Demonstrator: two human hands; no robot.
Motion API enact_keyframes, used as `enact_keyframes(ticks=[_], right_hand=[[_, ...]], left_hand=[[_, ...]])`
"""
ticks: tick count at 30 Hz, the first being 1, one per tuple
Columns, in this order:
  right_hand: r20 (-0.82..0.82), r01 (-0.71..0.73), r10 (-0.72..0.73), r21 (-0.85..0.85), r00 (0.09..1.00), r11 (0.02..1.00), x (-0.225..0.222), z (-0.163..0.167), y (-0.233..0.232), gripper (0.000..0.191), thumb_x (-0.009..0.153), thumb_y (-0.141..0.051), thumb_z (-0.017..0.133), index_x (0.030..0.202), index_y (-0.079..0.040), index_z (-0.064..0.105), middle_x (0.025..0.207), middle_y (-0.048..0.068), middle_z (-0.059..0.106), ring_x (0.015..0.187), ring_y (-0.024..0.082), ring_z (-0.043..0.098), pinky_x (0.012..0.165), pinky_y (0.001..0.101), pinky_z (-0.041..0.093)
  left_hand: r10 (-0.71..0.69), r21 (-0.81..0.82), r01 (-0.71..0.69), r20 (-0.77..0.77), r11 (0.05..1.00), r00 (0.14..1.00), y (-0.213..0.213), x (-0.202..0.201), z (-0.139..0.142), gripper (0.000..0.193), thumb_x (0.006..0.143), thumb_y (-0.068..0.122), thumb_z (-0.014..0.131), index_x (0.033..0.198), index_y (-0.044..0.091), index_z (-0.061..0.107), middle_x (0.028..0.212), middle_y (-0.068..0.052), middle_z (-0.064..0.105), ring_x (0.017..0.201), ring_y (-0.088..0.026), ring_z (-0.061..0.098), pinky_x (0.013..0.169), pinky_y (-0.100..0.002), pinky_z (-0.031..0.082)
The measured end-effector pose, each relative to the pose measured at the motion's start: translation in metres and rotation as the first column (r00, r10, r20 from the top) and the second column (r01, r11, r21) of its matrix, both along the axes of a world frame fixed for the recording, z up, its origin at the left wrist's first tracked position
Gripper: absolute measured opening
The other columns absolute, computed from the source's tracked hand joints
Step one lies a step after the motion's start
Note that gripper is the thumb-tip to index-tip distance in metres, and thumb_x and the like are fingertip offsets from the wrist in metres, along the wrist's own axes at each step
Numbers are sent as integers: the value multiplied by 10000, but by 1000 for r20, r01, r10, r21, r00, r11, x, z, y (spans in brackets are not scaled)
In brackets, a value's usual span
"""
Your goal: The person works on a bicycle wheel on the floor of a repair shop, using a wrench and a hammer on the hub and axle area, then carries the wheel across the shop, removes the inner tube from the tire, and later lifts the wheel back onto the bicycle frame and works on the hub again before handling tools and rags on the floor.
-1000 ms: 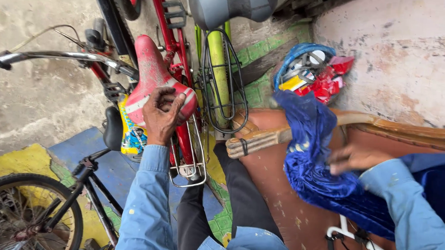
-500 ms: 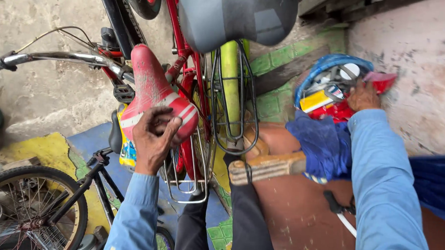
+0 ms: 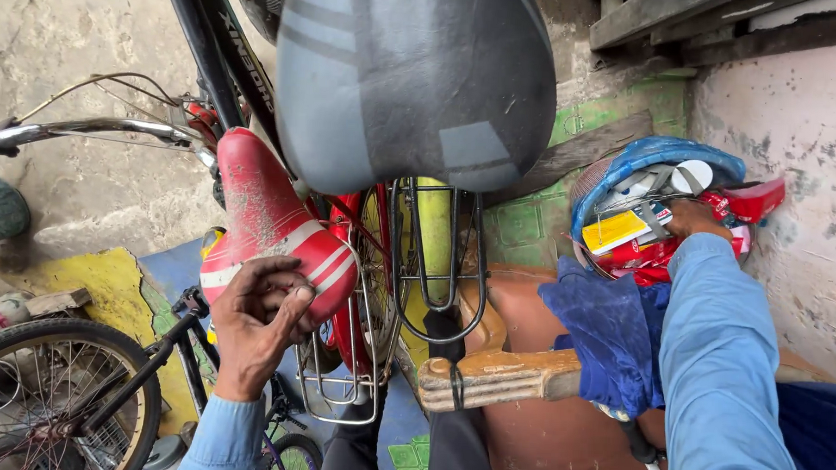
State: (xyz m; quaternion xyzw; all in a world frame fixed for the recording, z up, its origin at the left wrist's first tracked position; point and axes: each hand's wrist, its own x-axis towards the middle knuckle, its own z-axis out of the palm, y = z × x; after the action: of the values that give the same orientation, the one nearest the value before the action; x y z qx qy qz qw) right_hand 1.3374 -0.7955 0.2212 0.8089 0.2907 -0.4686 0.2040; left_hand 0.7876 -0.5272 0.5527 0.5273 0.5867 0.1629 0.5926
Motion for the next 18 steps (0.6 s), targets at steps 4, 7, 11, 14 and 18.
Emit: enact_keyframes(ticks=[4, 7, 11, 14, 18], right_hand=[[-48, 182, -181, 27, 982, 983, 6, 1, -2, 672, 857, -508, 655, 1348, -49, 637, 1406, 265, 580, 1268, 450, 564, 1055, 495, 456], [12, 50, -52, 112, 999, 992, 14, 1, -5, 633, 844, -539, 679, 1291, -92, 718, 1339, 209, 663, 1230, 399, 635, 1032, 453, 503], [42, 277, -285, 141, 958, 951, 35, 16, -19, 475, 860, -384, 753, 1161, -18, 732, 1134, 175, 722, 991, 299, 702, 825, 402, 562], [-52, 693, -716, 311, 696, 651, 54, 40, -30, 367, 871, -268, 808, 1063, 37, 743, 979, 149, 766, 812, 224, 752, 669, 364, 605], [-11, 663, -925, 701, 379, 263, 61, 72, -30, 193, 957, -117, 643, 1001, 68, 679, 863, 158, 735, 609, 198, 743, 414, 357, 557]], left_hand=[[-21, 11, 22, -53, 1000, 998, -1, 0, 1, 385, 873, 69, 767, 1222, -23, 634, 903, -113, 724, 611, -116, 682, 460, -222, 527], [-29, 22, 29, 6, 999, 1000, 0, 1, 1, 394, 861, 63, 772, 1213, -34, 625, 943, -99, 718, 638, -109, 675, 488, -222, 530], [-30, -3, 30, 4, 1000, 1000, 4, 4, 1, 363, 879, 75, 767, 1199, -33, 633, 913, -93, 722, 618, -111, 672, 489, -224, 529], [-21, -20, 22, 25, 1000, 999, 5, 5, -1, 358, 886, 79, 769, 1199, -30, 633, 909, -89, 718, 614, -114, 667, 498, -228, 529], [-3, -35, 5, 44, 999, 999, 5, 7, -14, 351, 880, 108, 790, 1170, -20, 639, 873, -78, 699, 601, -118, 643, 486, -244, 501]])
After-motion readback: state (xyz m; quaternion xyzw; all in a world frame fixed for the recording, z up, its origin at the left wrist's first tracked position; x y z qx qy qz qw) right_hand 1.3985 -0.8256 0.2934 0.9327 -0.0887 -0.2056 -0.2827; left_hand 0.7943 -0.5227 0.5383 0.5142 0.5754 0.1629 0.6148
